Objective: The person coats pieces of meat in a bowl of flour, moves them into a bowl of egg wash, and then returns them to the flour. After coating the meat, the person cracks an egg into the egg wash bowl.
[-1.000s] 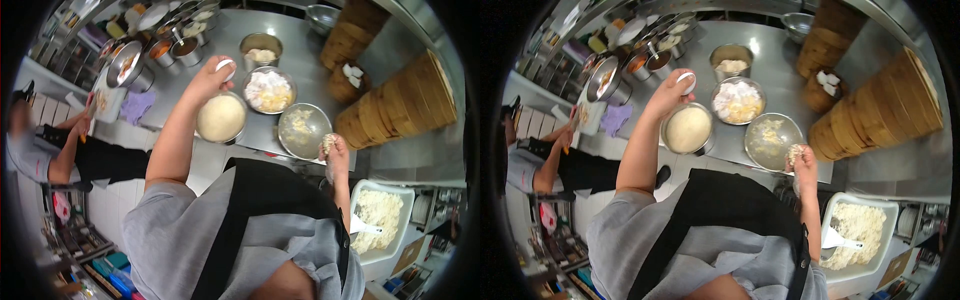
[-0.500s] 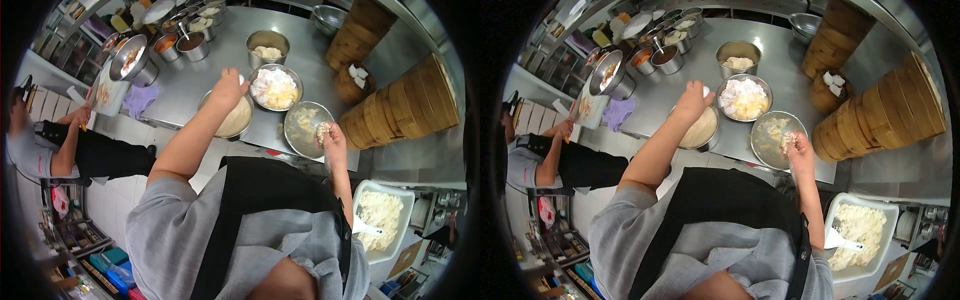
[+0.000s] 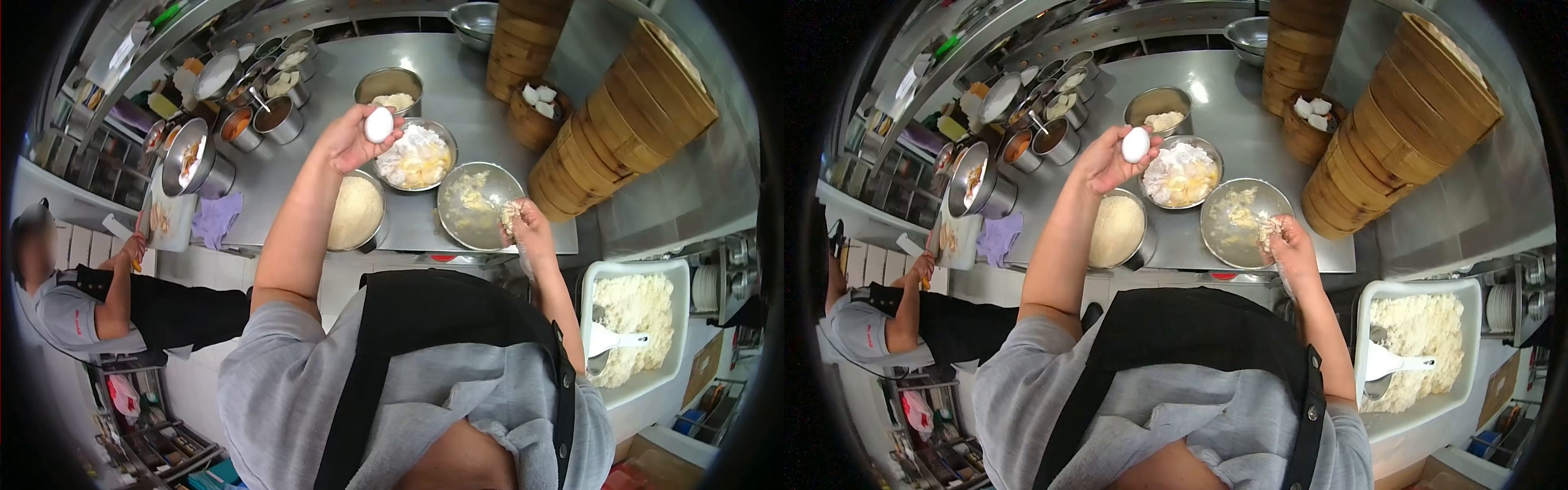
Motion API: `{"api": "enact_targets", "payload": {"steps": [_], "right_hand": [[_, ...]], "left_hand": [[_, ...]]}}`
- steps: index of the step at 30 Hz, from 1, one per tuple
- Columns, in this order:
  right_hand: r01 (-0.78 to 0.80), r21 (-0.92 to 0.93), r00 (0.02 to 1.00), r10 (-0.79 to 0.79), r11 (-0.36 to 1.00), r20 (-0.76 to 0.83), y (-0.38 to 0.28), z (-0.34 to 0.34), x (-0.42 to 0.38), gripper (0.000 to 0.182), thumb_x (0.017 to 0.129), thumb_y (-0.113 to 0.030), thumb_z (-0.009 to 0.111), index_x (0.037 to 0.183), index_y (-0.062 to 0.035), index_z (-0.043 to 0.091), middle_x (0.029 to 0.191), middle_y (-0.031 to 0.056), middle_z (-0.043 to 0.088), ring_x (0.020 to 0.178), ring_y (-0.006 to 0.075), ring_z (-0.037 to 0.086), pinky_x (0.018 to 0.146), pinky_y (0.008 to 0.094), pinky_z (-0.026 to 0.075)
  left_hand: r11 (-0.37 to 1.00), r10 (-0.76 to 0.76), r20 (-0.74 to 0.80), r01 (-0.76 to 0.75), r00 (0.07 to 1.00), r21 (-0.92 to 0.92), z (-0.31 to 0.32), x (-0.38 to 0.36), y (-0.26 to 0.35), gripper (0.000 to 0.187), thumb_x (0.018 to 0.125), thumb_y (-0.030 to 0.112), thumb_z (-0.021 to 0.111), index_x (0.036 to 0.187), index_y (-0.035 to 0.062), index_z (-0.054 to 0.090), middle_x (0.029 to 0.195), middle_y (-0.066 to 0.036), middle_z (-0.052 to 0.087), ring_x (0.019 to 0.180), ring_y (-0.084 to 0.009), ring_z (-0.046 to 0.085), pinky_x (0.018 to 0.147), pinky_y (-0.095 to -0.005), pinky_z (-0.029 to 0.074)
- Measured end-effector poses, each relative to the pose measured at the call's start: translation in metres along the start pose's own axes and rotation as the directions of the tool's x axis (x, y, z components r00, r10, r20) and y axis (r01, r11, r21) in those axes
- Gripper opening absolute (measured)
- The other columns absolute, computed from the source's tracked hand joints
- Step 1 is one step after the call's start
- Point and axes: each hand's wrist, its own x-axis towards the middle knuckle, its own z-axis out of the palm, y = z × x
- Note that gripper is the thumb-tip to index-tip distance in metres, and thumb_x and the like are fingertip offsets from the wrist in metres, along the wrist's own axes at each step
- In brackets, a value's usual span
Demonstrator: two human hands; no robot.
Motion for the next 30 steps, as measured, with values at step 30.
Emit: {"api": "enact_targets", "payload": {"steps": [30], "right_hand": [[0.062,0.056,0.995,-0.066,0.997,0.073,0.001,0.014,-0.01,0.014,0.09,-0.002,0.049,0.103,0.0006,0.052,0.079,0.0054,0.057,0.062,0.0106,0.05,0.053,0.0256,0.041]], "left_hand": [[-0.333,0.492,0.041,0.145,0.87,0.932,0.005,0.08,-0.043,0.041,0.078,0.039,0.064,0.107,0.0101,0.068,0.097,-0.017,0.068,0.094,-0.0312,0.065,0.085,-0.0404,0.051]]}}
